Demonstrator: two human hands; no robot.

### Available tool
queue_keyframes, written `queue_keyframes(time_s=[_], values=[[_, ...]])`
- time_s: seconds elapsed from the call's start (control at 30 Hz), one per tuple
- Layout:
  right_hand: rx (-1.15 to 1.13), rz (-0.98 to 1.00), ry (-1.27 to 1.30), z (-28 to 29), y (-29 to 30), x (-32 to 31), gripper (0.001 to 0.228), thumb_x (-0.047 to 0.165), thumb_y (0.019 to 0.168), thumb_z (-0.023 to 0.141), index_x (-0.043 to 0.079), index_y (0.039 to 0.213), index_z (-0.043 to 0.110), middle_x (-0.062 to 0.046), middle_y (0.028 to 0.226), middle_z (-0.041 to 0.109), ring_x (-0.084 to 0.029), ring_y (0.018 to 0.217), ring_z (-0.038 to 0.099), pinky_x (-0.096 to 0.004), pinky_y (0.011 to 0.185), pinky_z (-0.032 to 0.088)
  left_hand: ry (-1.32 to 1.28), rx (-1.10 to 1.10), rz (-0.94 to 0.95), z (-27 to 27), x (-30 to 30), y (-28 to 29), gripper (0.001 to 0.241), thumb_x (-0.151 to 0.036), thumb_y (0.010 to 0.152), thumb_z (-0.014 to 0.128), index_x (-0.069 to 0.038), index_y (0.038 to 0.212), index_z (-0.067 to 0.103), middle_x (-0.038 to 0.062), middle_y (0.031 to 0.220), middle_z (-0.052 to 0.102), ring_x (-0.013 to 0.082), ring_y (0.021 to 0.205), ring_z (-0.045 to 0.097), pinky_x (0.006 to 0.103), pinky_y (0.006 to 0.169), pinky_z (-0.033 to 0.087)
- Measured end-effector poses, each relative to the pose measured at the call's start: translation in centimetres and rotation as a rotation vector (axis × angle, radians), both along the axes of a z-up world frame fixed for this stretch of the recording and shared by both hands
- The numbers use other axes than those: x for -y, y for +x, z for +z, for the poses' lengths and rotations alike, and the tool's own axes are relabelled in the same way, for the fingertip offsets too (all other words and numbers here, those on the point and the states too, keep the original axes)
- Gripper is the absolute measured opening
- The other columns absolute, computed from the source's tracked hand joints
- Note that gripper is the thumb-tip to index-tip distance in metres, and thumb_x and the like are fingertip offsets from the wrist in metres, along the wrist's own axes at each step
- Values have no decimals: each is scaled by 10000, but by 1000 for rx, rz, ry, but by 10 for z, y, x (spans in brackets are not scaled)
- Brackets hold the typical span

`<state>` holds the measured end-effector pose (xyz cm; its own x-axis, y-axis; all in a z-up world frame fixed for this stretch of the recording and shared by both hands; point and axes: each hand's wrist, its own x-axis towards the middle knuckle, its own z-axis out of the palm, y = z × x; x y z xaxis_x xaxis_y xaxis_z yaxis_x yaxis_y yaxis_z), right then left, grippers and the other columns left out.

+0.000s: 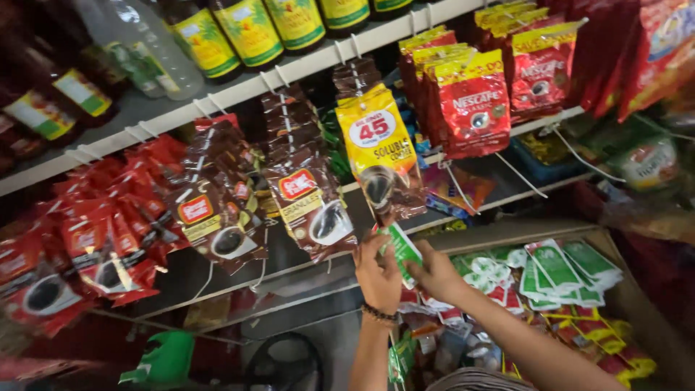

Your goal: Restocking and organizing small condiment and coffee sachets on shelves from a cardboard box.

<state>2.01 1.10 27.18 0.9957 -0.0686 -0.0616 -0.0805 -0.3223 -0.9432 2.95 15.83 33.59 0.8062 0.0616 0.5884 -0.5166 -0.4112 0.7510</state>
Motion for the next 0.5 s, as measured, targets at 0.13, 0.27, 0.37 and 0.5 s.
queue_keyframes(time_s=[0.13,0.27,0.37,0.5], values=[[-20,36,61,40,-33,-2,383,176,911,684,58,1255,564,-73,679,680,-132,495,616,-338,457,494,21,32,-78,11,-10,4,276,-45,896,690,-49,1169,651,157,1179,696,365,1123,632,453,975,488],[33,106,328,33,-59,3,337,129,937,641,31,1247,551,-25,860,753,-74,686,700,-289,545,599,49,-89,-216,4,-18,20,295,-62,925,687,-53,1217,648,147,1209,704,358,1140,649,421,962,500],[-76,111,127,71,-77,1,252,143,946,651,12,1154,595,-69,662,699,-120,467,619,-287,428,503,60,-210,-353,-3,-25,26,257,-115,995,630,-62,1244,656,122,1215,709,313,1148,677,377,954,528],[-221,121,340,112,-93,2,244,151,948,626,19,1151,591,-50,688,675,-111,457,612,-283,399,509,-48,-317,-478,-49,-34,52,307,-205,1059,514,-39,1273,657,108,1241,698,269,1137,646,369,982,503]])
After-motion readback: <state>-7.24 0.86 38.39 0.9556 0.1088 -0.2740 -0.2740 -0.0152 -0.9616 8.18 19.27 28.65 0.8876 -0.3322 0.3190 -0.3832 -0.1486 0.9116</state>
